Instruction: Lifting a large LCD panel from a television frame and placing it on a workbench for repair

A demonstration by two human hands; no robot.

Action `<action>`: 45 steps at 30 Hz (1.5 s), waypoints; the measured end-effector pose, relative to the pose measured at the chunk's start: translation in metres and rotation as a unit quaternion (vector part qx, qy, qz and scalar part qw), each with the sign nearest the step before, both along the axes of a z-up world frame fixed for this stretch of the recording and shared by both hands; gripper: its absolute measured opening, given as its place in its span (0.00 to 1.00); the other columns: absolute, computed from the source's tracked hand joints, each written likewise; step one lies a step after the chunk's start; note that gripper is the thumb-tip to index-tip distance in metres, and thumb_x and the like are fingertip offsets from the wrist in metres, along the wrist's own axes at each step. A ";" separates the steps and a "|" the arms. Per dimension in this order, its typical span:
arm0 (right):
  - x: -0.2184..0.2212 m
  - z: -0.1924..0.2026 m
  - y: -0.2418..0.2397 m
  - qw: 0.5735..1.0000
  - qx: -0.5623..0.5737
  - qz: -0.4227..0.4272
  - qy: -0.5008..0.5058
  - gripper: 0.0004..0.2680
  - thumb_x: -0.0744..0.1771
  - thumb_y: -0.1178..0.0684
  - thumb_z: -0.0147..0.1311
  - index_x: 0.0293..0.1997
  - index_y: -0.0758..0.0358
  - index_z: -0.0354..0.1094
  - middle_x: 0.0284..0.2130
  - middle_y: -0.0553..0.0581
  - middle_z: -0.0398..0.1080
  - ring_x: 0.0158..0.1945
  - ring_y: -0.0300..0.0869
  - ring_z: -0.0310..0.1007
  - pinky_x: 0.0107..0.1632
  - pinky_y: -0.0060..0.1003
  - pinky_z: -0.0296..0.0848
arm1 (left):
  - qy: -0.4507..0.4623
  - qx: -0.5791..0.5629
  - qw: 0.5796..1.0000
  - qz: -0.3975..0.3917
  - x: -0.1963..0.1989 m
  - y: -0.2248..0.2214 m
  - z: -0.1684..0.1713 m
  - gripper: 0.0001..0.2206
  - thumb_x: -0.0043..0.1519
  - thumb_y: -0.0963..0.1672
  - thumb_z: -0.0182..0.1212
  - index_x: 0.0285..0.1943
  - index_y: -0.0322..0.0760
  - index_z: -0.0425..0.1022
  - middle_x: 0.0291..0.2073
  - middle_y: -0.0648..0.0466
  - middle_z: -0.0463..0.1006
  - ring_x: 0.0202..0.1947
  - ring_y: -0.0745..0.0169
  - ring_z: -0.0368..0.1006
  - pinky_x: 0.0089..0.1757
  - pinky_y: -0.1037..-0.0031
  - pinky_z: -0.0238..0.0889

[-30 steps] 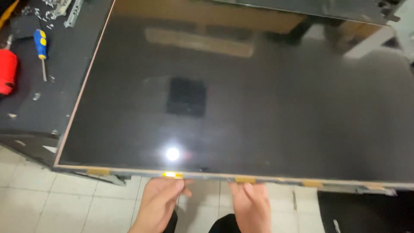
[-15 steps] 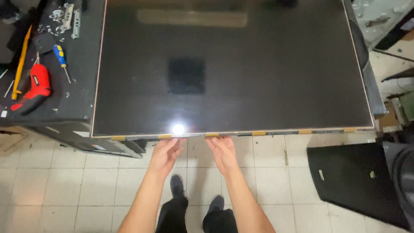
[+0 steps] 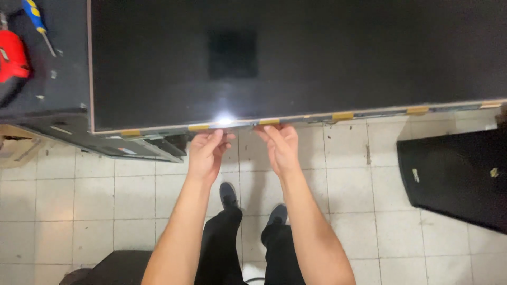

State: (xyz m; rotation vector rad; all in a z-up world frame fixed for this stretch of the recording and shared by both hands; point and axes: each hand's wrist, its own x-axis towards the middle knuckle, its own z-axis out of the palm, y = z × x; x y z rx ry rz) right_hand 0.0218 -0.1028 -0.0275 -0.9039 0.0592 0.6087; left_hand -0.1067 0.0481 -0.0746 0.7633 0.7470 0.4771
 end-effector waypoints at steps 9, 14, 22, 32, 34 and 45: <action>-0.015 -0.057 -0.013 0.998 0.056 -0.012 -0.008 0.12 0.69 0.63 0.62 0.57 0.61 0.66 0.48 0.58 0.80 0.47 0.49 0.87 0.57 0.47 0.89 | -0.045 0.022 0.999 0.017 -0.021 -0.016 0.017 0.05 0.68 0.41 0.71 0.44 0.34 0.80 0.43 0.40 0.88 0.42 0.46 0.88 0.40 0.67 0.77; -0.019 -0.008 -0.027 0.995 0.081 0.024 -0.044 0.11 0.70 0.58 0.61 0.58 0.58 0.65 0.49 0.58 0.80 0.49 0.46 0.86 0.58 0.42 0.90 | -0.065 0.041 0.997 0.030 -0.026 -0.027 0.045 0.09 0.69 0.43 0.68 0.52 0.31 0.80 0.47 0.37 0.88 0.45 0.44 0.88 0.42 0.65 0.77; -0.012 -0.023 -0.065 0.997 -0.056 0.052 0.003 0.12 0.72 0.57 0.55 0.64 0.60 0.63 0.51 0.54 0.76 0.54 0.45 0.82 0.64 0.49 0.84 | -0.011 -0.066 0.989 0.131 -0.027 -0.040 0.095 0.08 0.69 0.47 0.67 0.43 0.41 0.78 0.49 0.44 0.89 0.50 0.50 0.87 0.45 0.67 0.74; 0.074 0.031 -0.162 0.953 0.070 -0.205 0.213 0.29 0.70 0.41 0.67 0.77 0.56 0.55 0.72 0.56 0.66 0.77 0.54 0.66 0.79 0.63 0.65 | 0.011 -0.251 0.961 0.115 -0.022 -0.052 0.087 0.06 0.70 0.43 0.64 0.39 0.47 0.75 0.53 0.48 0.90 0.56 0.48 0.85 0.53 0.59 0.75; 0.073 0.065 -0.145 0.948 0.033 -0.221 0.227 0.22 0.69 0.42 0.64 0.70 0.56 0.64 0.62 0.52 0.71 0.69 0.48 0.73 0.75 0.56 0.72 | 0.025 -0.252 0.963 0.094 -0.021 -0.047 0.106 0.07 0.70 0.43 0.65 0.39 0.45 0.73 0.55 0.46 0.89 0.55 0.49 0.85 0.52 0.60 0.74; 0.083 0.066 -0.172 0.927 -0.098 -0.301 0.203 0.12 0.70 0.43 0.61 0.56 0.53 0.71 0.49 0.49 0.75 0.56 0.42 0.79 0.61 0.43 0.82 | 0.086 -0.376 0.923 -0.020 0.005 -0.030 0.193 0.22 0.66 0.46 0.65 0.71 0.44 0.77 0.72 0.52 0.79 0.73 0.51 0.73 0.67 0.58 0.60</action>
